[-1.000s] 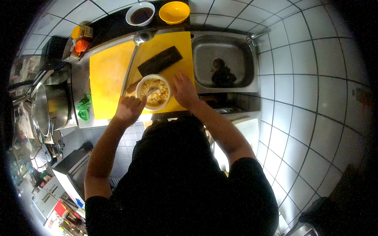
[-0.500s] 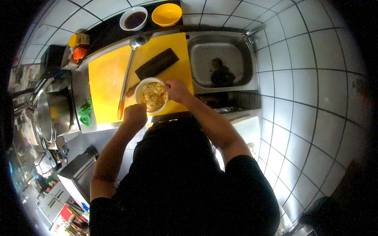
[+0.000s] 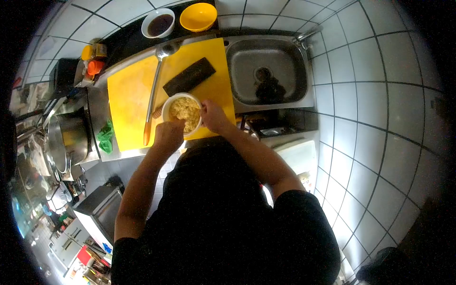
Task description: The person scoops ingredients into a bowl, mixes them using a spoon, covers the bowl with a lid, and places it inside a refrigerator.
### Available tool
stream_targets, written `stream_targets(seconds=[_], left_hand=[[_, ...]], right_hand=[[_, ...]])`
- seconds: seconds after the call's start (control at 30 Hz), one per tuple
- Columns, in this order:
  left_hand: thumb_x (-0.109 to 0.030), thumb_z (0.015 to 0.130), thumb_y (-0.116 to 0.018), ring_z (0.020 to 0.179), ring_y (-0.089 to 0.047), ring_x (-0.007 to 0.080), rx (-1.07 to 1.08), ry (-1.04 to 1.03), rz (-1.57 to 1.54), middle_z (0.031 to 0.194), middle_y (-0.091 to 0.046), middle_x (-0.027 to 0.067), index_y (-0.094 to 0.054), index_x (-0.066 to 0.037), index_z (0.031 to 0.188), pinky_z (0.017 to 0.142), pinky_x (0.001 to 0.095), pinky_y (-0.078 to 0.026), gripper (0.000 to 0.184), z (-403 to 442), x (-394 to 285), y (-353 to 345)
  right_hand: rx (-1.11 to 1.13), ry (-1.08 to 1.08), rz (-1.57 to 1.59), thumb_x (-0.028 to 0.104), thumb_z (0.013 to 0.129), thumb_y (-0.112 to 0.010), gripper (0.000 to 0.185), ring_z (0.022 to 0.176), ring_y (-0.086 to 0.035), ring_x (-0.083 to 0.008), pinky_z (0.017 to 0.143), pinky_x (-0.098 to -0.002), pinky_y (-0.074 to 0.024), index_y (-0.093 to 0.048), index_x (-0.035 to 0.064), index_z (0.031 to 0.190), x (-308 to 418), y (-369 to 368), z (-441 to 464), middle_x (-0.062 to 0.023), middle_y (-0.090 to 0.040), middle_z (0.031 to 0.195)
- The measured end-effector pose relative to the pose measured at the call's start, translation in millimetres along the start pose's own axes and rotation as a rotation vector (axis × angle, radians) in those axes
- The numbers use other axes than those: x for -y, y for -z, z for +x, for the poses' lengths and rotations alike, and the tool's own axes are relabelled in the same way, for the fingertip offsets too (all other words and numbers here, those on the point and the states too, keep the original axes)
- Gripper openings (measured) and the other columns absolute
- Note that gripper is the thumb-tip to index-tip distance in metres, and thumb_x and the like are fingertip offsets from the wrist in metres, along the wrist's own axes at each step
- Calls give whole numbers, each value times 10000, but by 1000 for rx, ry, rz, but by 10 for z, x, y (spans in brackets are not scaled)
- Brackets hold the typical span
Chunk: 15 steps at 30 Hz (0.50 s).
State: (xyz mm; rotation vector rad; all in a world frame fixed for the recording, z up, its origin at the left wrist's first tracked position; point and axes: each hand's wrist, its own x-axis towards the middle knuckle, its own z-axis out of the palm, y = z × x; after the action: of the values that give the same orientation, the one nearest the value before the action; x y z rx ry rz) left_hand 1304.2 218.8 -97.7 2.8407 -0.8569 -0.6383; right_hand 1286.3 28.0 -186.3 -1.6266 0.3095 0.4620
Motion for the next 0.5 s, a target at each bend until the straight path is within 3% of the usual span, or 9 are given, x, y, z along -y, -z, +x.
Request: stream_targets(seconds=[0.13, 0.23, 0.3, 0.4, 0.5], left_hand=[[-131, 821, -573, 679, -706, 320, -198, 117, 3, 718, -687, 160, -654, -79, 752, 599, 433, -557, 118, 246, 183, -32], [-138, 830, -571, 688, -715, 299, -98, 184, 124, 716, -693, 144, -655, -86, 748, 604, 427, -561, 128, 33, 188, 18], [-128, 828, -569, 702, -718, 305, 86, 158, 201, 736, -698, 142, -674, -67, 780, 622, 424, -568, 131, -65, 84, -89], [-115, 813, -569, 705, -708, 332, 59, 11, 84, 747, -692, 164, -684, -67, 801, 615, 431, -559, 125, 55, -136, 60], [-112, 807, -572, 705, -706, 330, -117, 78, 36, 751, -692, 168, -685, -83, 792, 617, 449, -550, 118, 310, 73, -84]], right_hand=[[41, -112, 124, 143, 985, -549, 297, 781, -704, -307, 619, -382, -630, -480, -74, 1175, -41, 22, -21, -231, -601, 1048], [49, -166, 203, 142, 981, -558, 316, 812, -706, -309, 640, -382, -639, -461, -78, 1186, -53, -8, -30, -233, -588, 1070], [37, -169, 247, 139, 978, -563, 314, 826, -707, -306, 646, -381, -640, -458, -79, 1178, -49, -20, -35, -226, -590, 1061], [21, -139, 263, 131, 972, -570, 300, 838, -705, -305, 643, -382, -640, -460, -79, 1157, -134, -37, -30, -223, -589, 1061], [18, -110, 279, 123, 968, -574, 292, 857, -700, -307, 642, -381, -640, -462, -78, 1147, -156, -53, -50, -226, -581, 1077]])
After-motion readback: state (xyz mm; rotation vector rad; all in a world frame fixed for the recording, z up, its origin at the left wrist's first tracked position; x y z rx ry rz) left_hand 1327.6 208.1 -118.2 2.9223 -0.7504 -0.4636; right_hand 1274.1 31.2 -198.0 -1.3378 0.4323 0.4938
